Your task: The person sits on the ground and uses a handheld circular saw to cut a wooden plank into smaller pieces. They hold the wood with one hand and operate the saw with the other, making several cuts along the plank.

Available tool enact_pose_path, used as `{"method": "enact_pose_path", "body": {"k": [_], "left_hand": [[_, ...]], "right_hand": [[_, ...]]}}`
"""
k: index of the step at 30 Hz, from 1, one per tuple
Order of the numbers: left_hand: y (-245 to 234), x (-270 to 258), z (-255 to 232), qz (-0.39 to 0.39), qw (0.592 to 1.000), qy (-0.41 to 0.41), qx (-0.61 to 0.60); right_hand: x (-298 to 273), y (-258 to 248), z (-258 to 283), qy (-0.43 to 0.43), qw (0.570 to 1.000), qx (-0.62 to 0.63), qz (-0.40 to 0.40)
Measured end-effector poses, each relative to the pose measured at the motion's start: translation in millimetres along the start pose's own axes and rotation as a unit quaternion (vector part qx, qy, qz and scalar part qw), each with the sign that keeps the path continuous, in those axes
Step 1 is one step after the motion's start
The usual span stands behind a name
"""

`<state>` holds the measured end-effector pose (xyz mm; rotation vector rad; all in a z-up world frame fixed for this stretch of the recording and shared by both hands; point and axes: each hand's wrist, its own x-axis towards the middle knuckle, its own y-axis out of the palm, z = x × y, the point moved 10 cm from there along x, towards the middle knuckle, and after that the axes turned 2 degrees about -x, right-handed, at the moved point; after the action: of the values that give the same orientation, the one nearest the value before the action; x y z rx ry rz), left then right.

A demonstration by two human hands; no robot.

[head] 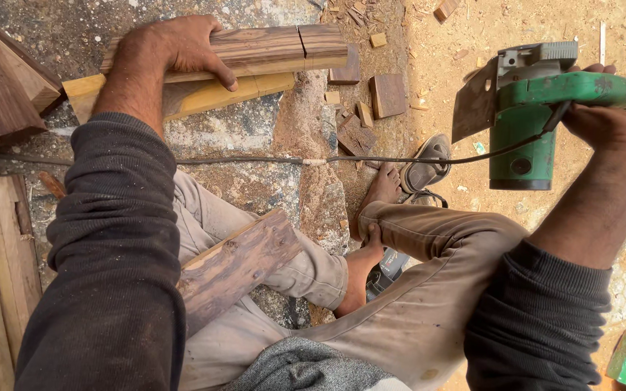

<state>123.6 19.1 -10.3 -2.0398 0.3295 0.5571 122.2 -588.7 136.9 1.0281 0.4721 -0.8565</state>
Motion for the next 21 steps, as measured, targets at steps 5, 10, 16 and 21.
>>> {"method": "enact_pose_path", "body": {"k": [5, 10, 16, 21], "left_hand": [[1, 2, -1, -0.011, 1.0, 0.007, 0.017], [4, 5, 5, -0.016, 1.0, 0.0, 0.017], [11, 16, 4, -0.041, 0.997, 0.045, 0.039], [21, 14, 4, -0.082, 0.99, 0.086, 0.08]], "right_hand": [[-12, 2, 2, -0.008, 1.0, -0.018, 0.01], [-11, 0, 8, -0.015, 0.999, -0.027, 0.015], [-12, -3, 13, -0.024, 0.999, -0.037, 0.018], [-15, -4, 13, -0.03, 0.999, -0.04, 0.022]]}}
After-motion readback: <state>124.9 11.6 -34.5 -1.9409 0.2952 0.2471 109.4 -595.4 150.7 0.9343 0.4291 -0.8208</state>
